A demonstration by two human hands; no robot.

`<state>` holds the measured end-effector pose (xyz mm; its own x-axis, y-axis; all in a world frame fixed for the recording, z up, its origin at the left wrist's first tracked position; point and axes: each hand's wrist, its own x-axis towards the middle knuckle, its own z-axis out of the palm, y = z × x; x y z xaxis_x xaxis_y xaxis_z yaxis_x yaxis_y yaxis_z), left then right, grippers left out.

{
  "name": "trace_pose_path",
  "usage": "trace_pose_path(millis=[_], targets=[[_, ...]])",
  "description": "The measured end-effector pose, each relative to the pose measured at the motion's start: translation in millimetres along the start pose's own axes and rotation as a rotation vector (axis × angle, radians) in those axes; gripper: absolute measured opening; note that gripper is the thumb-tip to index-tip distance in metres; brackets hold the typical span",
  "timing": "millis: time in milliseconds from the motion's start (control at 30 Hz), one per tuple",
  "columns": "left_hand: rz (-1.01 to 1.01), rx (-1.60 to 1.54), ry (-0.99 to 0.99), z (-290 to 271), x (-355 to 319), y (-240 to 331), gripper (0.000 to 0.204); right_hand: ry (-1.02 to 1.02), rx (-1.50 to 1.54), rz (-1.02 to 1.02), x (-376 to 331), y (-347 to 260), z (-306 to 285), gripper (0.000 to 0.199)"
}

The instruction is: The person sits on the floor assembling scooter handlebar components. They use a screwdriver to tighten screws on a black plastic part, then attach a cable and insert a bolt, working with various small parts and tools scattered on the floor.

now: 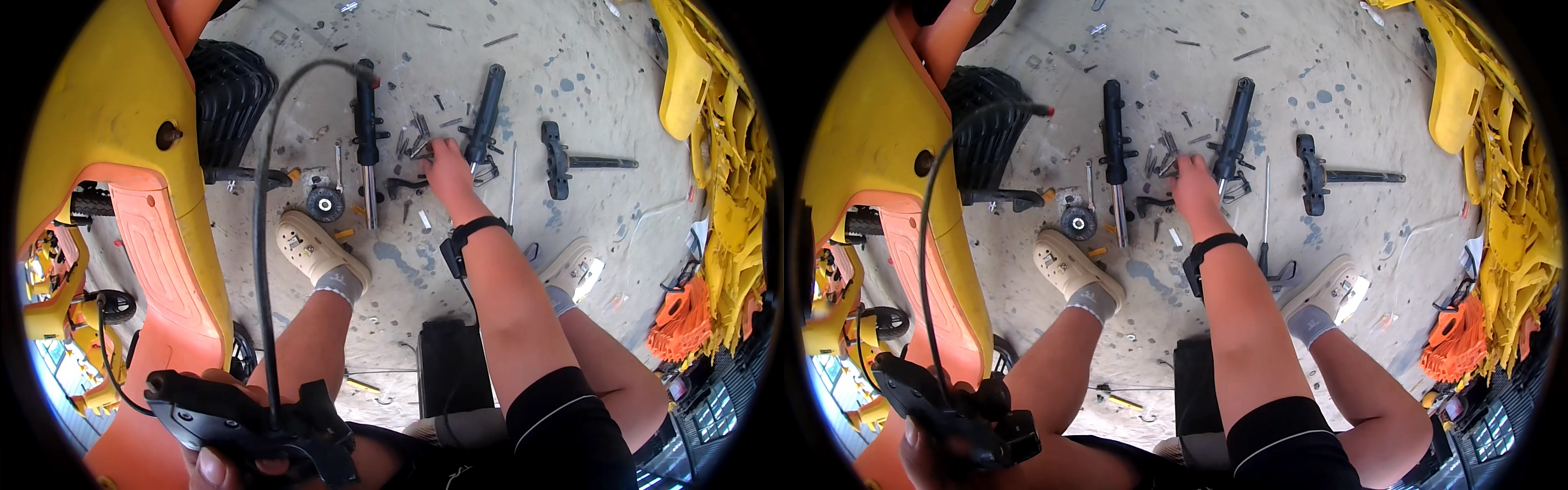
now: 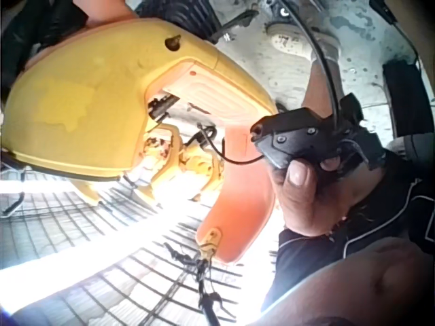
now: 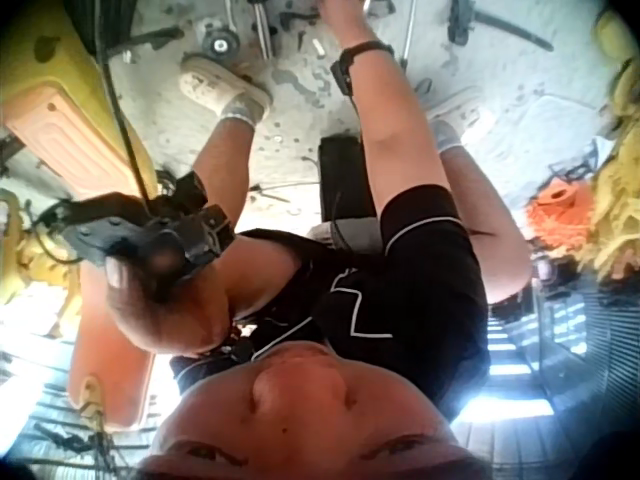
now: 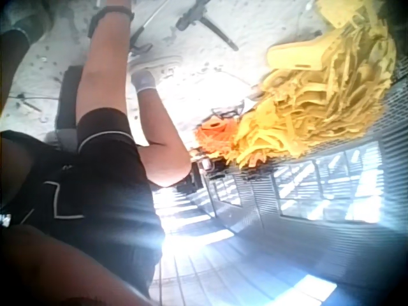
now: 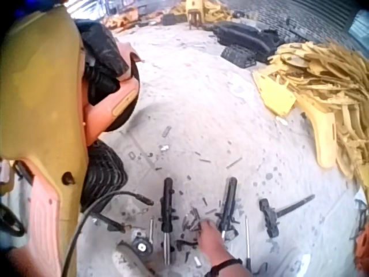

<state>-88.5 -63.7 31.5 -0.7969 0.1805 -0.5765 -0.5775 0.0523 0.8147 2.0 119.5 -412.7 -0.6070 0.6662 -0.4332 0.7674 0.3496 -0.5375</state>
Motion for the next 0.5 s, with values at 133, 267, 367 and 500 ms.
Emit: trace_pose_path(millis=[133, 267, 367, 500], targets=[[-0.068, -0.012, -0.053, 9, 2, 3, 0.040, -0.106, -0.210, -0.078, 12, 5, -2, 0.024], [-0.103, 0.077, -0.084, 30, 7, -6, 0.040, -0.117, -0.164, -0.075, 0, 2, -14, 0.021], [-0.082, 0.022, -0.083, 38, 5, -16, 0.037, -0.067, 0.043, 0.002, -30, -6, -50, 0.020], [-0.215, 0.031, -0.280, 54, 6, -22, 0.031, -0.222, 0.663, 0.154, -107, -55, -168, 0.019]])
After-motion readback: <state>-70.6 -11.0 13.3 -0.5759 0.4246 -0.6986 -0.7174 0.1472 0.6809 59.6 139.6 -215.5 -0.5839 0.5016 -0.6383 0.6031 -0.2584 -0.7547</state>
